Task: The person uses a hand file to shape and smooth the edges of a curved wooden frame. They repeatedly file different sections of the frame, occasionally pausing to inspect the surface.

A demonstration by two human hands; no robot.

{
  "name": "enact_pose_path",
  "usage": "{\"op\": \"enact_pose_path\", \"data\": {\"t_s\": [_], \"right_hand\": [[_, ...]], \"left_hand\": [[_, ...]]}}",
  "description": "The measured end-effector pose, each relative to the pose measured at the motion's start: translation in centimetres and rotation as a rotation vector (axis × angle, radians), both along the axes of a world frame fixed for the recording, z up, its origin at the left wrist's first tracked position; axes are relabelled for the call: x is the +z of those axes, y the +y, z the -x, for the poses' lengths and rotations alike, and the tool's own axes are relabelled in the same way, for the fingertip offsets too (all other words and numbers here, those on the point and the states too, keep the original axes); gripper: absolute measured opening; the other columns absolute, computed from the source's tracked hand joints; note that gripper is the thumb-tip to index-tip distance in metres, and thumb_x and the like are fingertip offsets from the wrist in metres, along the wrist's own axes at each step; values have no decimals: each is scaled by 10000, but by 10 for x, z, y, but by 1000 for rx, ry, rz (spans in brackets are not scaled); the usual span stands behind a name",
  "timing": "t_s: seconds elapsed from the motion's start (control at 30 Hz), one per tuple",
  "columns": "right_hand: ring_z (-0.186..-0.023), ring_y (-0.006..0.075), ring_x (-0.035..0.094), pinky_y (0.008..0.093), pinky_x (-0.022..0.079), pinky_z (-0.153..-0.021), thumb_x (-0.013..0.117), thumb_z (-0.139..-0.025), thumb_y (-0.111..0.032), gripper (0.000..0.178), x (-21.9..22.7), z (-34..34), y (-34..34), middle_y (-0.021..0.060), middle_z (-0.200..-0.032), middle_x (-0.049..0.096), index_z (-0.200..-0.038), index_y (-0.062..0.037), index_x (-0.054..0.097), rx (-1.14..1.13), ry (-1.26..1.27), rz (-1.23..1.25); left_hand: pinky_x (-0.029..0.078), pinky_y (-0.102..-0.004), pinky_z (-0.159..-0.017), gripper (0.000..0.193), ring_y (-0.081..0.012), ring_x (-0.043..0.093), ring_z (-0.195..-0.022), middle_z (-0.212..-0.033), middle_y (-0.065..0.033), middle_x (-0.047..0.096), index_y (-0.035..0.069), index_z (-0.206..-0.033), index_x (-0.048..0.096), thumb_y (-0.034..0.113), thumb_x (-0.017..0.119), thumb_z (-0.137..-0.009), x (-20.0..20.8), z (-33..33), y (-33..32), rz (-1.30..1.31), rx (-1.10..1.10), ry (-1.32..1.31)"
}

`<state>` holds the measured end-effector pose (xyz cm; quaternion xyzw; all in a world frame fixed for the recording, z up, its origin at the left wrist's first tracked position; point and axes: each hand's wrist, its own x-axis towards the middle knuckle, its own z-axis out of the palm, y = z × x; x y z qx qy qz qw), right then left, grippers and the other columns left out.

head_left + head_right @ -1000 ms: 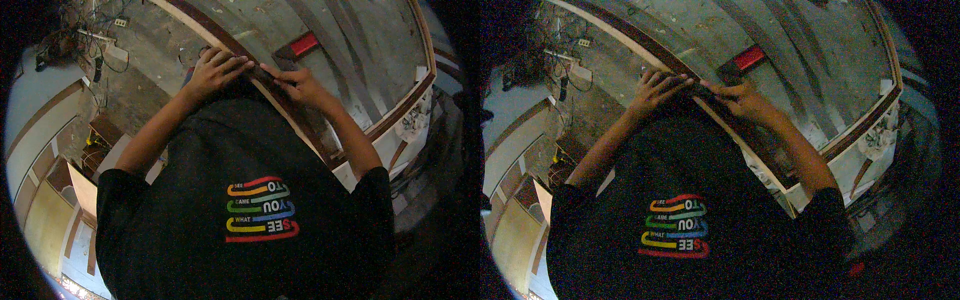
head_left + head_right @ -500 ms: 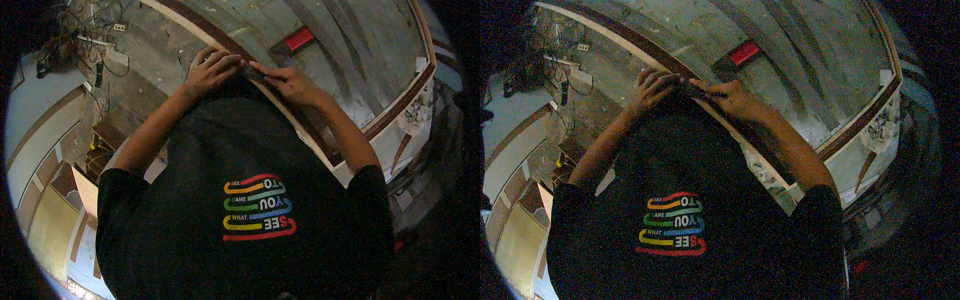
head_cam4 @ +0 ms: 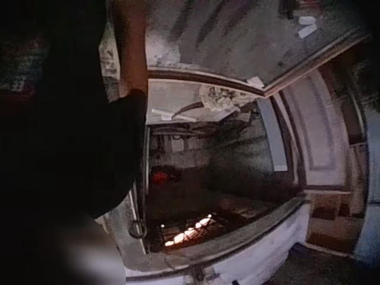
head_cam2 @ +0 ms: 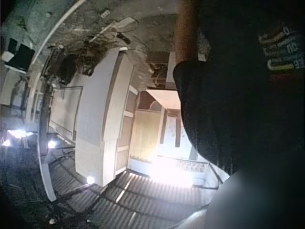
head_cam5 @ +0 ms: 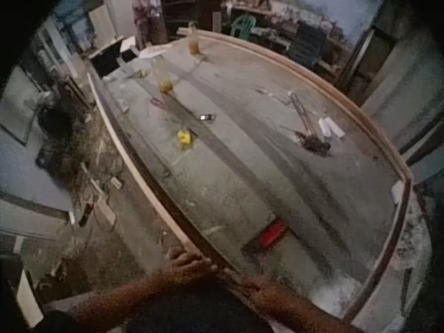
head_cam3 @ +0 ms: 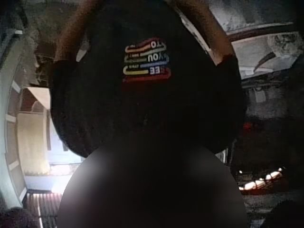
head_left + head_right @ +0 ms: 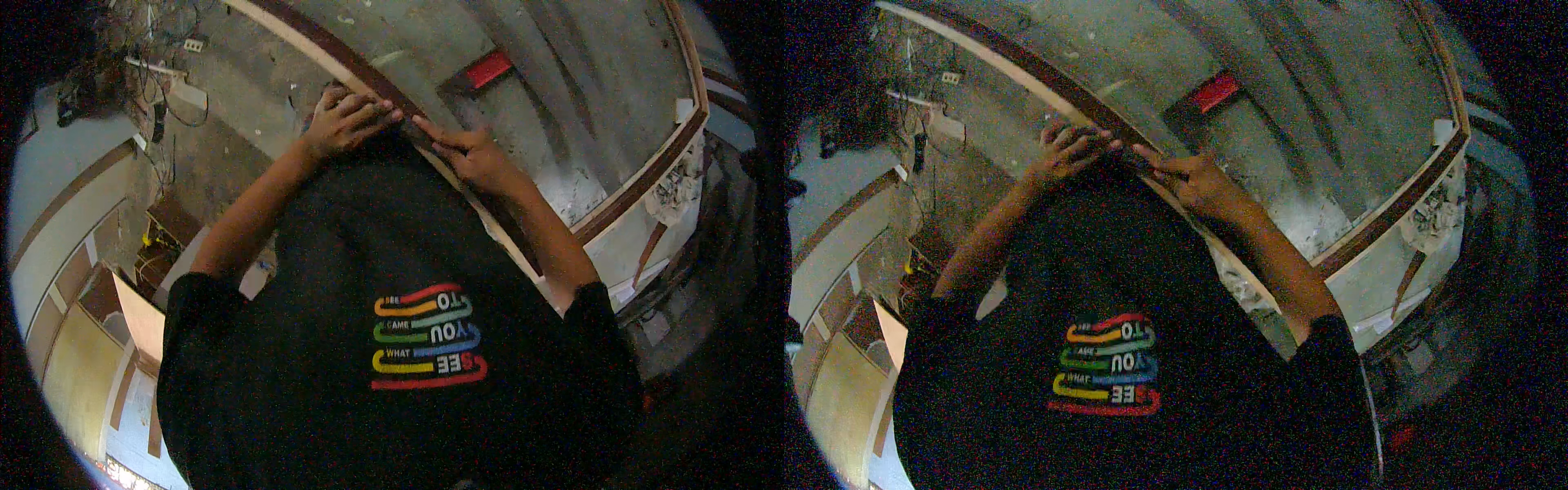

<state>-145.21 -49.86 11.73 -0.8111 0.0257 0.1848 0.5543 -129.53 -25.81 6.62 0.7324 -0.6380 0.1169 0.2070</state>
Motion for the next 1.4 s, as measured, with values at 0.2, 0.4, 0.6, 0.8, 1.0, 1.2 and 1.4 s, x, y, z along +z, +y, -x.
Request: {"op": "enact_pose_path", "data": {"t_s": [0.2, 0.4, 0.6, 0.8, 1.0, 1.2, 1.4], "right_hand": [[-1039, 274, 700, 365, 508, -956, 599, -982, -181, 435, 5, 1, -8, 170, -1210, 693, -1414, -215, 563, -12, 146, -53], [-1162, 208, 634, 328, 460, -1001, 685, -926, -222, 618, 43, 66, -18, 174, -1298, 652, -1495, -167, 451, -346, 111, 446], [-1024, 258, 690, 373, 518, -913, 731, -907, -334, 604, 52, 150, -3, 155, -1140, 708, -1380, -35, 504, -981, 98, 409], [-915, 140, 638, 275, 501, -813, 742, -920, -236, 555, 16, 168, 34, 94, -1023, 684, -1335, 10, 467, -1235, -127, 263], [-850, 117, 640, 256, 508, -747, 745, -903, -164, 503, -2, 164, 49, 80, -986, 680, -1292, 10, 480, -1306, -321, 300], [-768, 109, 631, 253, 507, -683, 743, -899, -167, 462, -11, 164, 53, 74, -915, 673, -1246, 16, 501, -1378, -384, 355], [-759, 105, 614, 259, 497, -678, 727, -914, -178, 426, -19, 164, 54, 58, -885, 663, -1220, 19, 505, -1423, -416, 418]], "left_hand": [[417, -444, -992, 533, -174, 575, -1147, -1312, 28, 601, 254, -1374, 589, 214, 587, -843, 11, 3, 0, -30, -12, 8], [432, -432, -998, 466, -209, 577, -1151, -1281, -6, 615, 204, -1296, 627, 197, 602, -830, 23, 0, -3, 28, -39, 112], [436, -468, -984, 353, -261, 587, -1107, -1178, -40, 639, 155, -1149, 669, 203, 658, -799, 23, 2, -10, 39, -73, 143], [439, -472, -970, 347, -307, 604, -1029, -1114, -79, 654, 120, -1077, 680, 268, 719, -765, 28, 15, -13, 15, -10, 318], [401, -471, -1029, 344, -323, 590, -1096, -1157, -96, 655, 110, -1136, 663, 217, 681, -810, 43, 31, -23, -69, 81, 211], [370, -485, -1071, 428, -334, 553, -1187, -1246, -94, 636, 116, -1262, 622, 163, 645, -837, 41, 46, -36, -253, -128, 209], [374, -495, -1068, 442, -360, 545, -1194, -1238, -114, 631, 108, -1270, 621, 131, 643, -829, 27, 46, -36, -216, -96, 260]]}}
